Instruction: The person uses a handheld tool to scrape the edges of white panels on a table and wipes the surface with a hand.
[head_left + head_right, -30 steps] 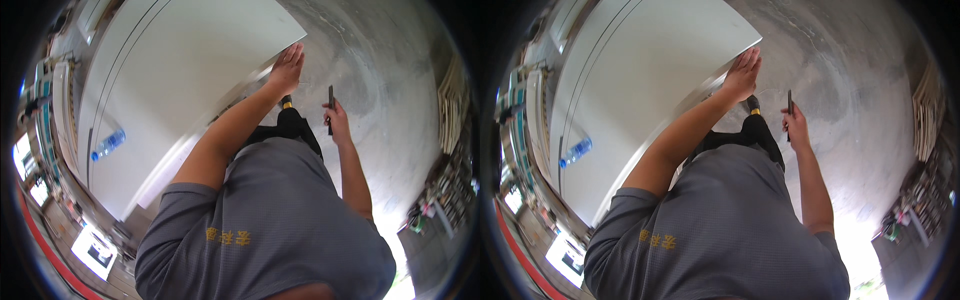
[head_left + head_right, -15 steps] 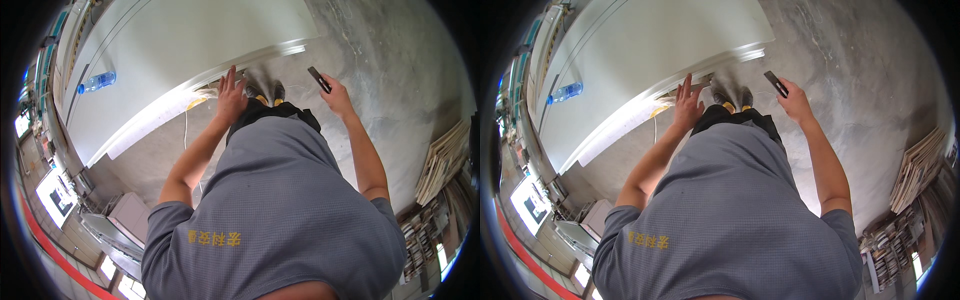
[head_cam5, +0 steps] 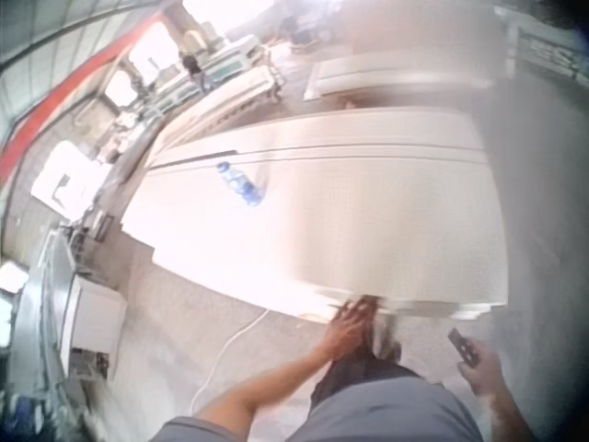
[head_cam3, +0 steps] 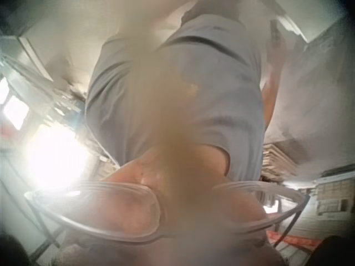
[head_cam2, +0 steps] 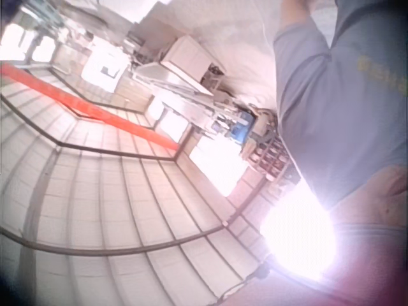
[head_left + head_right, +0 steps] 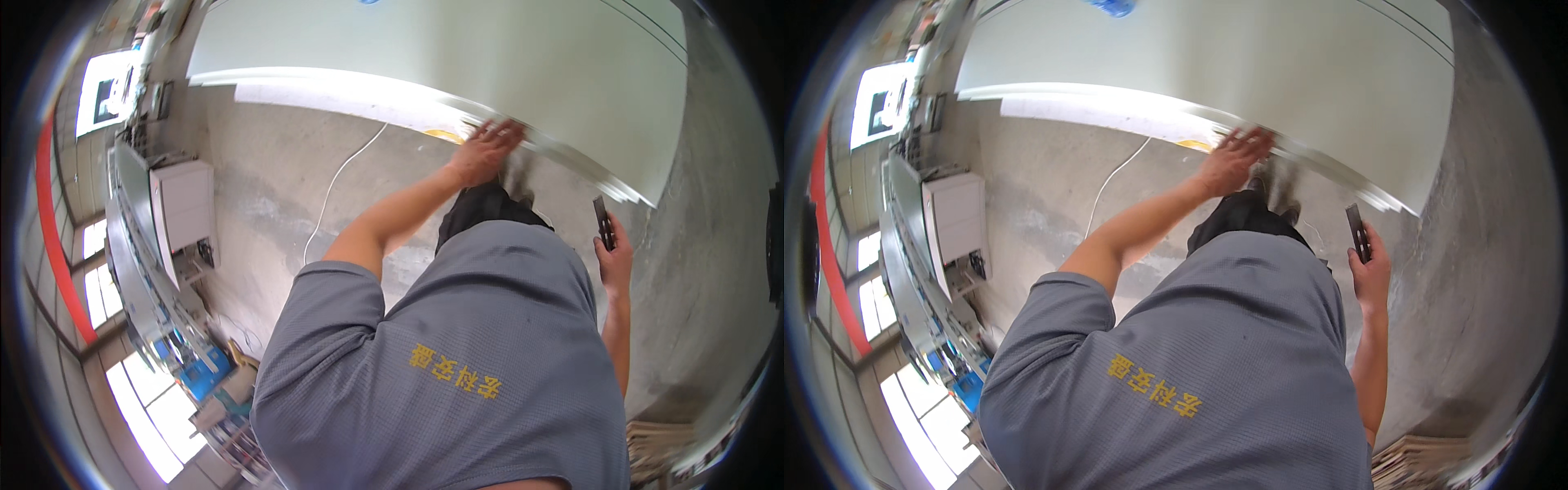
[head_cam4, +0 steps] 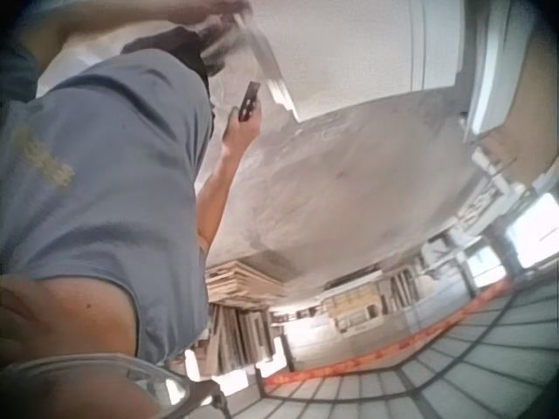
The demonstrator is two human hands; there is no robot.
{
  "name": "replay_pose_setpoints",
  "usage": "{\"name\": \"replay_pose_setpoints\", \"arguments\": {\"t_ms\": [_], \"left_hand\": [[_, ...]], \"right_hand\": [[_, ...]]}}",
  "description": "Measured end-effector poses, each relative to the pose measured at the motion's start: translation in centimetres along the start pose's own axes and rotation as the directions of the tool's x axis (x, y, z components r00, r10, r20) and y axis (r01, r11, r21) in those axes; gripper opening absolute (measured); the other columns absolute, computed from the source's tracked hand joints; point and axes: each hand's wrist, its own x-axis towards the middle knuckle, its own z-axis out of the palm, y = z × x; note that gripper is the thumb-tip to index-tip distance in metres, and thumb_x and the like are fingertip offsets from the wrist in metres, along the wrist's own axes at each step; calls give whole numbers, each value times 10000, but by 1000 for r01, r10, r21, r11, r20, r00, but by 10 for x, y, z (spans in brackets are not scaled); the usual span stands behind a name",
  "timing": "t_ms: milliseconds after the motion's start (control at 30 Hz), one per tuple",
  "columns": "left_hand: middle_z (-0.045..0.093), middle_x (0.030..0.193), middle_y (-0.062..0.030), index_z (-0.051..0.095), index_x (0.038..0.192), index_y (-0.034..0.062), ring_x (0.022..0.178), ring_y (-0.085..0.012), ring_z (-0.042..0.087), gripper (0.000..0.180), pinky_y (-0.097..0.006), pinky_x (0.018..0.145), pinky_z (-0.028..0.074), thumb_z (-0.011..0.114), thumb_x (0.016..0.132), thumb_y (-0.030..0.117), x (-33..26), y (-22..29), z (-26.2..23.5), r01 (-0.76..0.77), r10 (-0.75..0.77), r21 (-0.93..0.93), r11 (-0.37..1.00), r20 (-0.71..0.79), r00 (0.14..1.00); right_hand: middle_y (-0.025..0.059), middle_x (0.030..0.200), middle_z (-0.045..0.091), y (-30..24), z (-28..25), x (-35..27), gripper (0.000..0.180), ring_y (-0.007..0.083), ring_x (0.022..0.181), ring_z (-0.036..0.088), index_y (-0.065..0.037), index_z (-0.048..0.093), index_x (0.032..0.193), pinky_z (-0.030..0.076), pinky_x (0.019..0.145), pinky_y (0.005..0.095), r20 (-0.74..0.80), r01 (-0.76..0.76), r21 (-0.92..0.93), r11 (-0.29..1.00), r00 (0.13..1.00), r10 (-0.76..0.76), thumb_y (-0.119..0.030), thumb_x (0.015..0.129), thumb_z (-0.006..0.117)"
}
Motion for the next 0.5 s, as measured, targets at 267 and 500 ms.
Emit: {"name": "replay_pose_setpoints", "arguments": {"t_ms": [267,500], "left_hand": [[255,1741,-109,247,1661,43,1616,-262,226,848,-458,1325,162,590,890,133,-91,-135,-15,483,-468,108,869,-141,873],[296,1709,-188,284,1628,-7,1597,-322,261,806,-470,1315,195,584,890,115,-134,-256,-41,743,-695,-51,668,-400,598]], "right_hand": [[22,1115,663,-39,44,46,594,91,888,583,4,554,1477,501,820,253,129,170,98,981,975,-182,-7,899,687],[52,1199,669,-95,99,60,609,117,1038,633,-28,543,1505,514,941,280,163,139,97,986,975,-154,25,914,678]]}}
